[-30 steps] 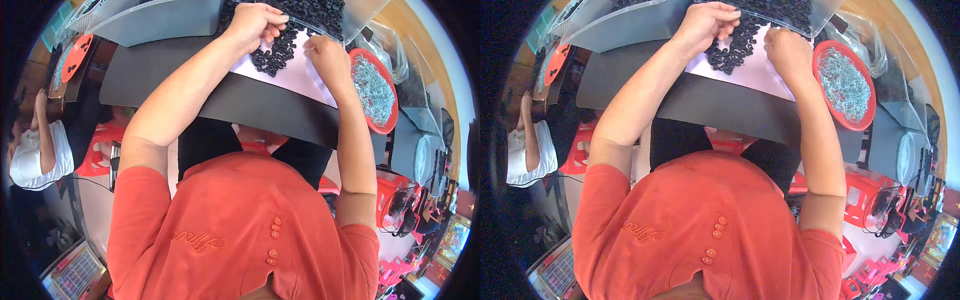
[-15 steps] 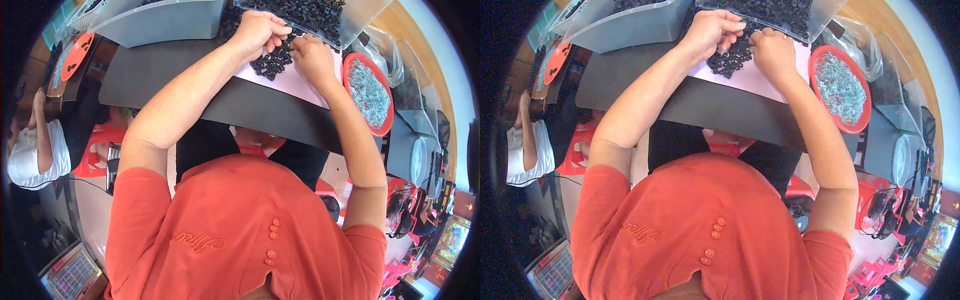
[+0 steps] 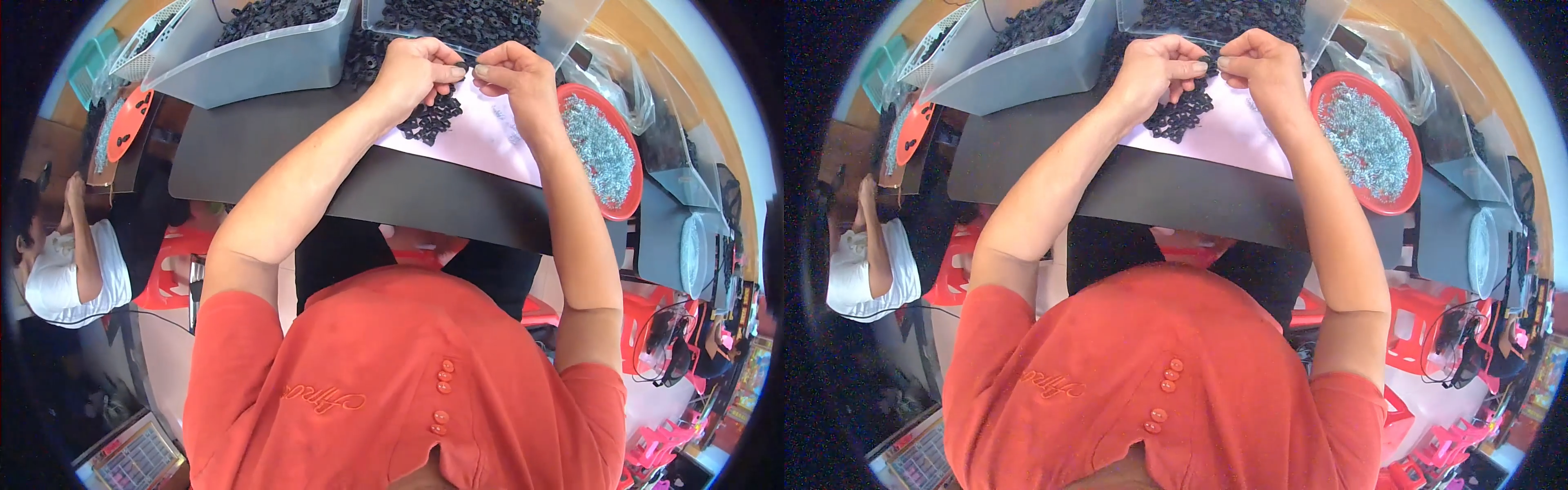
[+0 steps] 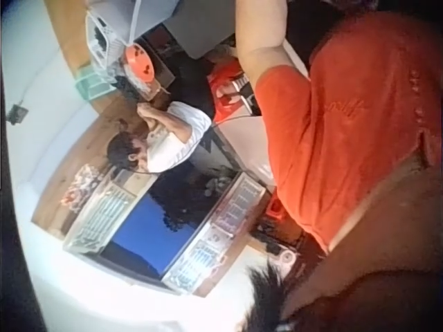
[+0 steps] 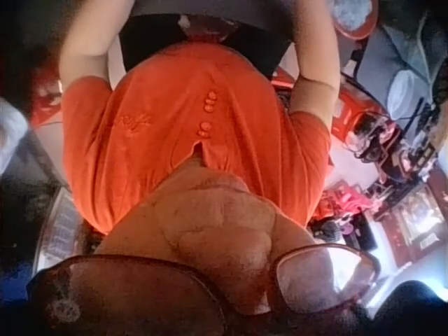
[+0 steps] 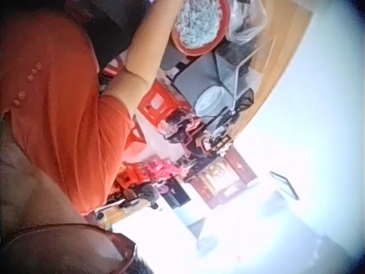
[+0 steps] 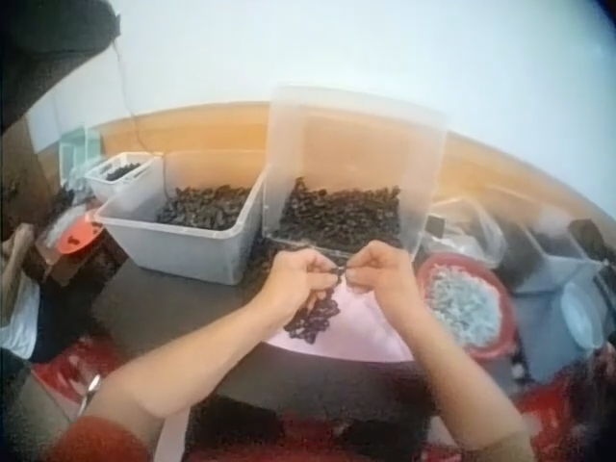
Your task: Assembling small hardware components by manually inserting tiny metal pins into black plastic parts.
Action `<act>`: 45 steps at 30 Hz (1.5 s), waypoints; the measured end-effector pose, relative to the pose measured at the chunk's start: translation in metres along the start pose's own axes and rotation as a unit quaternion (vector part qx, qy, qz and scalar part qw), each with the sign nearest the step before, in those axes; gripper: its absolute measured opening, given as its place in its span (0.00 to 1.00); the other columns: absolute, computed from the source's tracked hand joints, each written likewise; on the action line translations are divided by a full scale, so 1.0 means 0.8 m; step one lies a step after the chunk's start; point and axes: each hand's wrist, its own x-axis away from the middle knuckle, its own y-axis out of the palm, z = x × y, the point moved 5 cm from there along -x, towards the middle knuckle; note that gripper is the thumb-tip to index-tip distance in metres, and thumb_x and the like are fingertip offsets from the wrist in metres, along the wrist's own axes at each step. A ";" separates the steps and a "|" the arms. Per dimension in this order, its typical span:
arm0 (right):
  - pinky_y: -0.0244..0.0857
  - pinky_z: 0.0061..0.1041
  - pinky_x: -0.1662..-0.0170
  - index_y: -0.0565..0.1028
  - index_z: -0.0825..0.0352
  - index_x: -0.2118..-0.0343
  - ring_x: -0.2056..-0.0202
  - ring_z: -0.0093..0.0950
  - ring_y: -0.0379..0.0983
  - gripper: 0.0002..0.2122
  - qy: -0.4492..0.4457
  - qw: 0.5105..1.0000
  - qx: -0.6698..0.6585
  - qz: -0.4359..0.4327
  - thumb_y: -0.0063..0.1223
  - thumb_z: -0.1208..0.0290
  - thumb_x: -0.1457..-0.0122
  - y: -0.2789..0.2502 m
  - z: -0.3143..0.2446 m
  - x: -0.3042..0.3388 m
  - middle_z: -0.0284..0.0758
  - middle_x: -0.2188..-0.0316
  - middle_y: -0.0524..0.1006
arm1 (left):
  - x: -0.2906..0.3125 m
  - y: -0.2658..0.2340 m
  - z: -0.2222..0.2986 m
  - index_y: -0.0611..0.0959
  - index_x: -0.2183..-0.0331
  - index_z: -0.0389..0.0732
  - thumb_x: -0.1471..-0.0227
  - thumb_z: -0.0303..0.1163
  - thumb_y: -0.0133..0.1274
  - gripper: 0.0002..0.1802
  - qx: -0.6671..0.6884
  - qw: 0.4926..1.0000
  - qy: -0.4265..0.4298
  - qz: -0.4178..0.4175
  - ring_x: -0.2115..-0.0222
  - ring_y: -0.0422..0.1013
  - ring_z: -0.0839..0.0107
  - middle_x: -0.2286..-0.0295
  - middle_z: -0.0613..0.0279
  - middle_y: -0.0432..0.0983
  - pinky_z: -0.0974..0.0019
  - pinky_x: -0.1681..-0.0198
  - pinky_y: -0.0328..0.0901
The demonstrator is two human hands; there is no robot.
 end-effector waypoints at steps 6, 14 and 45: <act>0.68 0.17 0.72 0.76 0.71 0.68 0.75 0.20 0.73 0.05 0.005 0.998 -0.059 0.007 0.54 0.79 0.48 0.002 0.011 0.004 0.34 0.76 0.77 | 0.005 0.002 0.007 0.81 0.70 0.32 0.55 0.21 0.58 0.06 0.011 1.000 0.010 -0.002 0.83 0.68 0.80 0.80 0.63 0.75 0.78 0.86 0.61; 0.69 0.17 0.72 0.76 0.71 0.67 0.74 0.21 0.73 0.05 -0.024 0.994 -0.108 0.021 0.54 0.78 0.47 0.007 0.009 0.012 0.34 0.75 0.77 | 0.008 0.005 0.010 0.80 0.69 0.32 0.51 0.24 0.56 0.06 -0.004 1.000 0.020 -0.008 0.82 0.67 0.81 0.79 0.64 0.74 0.78 0.84 0.61; 0.66 0.15 0.75 0.77 0.72 0.67 0.75 0.17 0.71 0.07 -0.034 0.997 -0.037 0.057 0.51 0.77 0.47 0.018 0.007 0.027 0.32 0.77 0.76 | 0.019 0.014 0.011 0.80 0.71 0.35 0.53 0.22 0.56 0.03 -0.115 0.983 0.138 0.045 0.80 0.67 0.82 0.79 0.66 0.75 0.76 0.78 0.64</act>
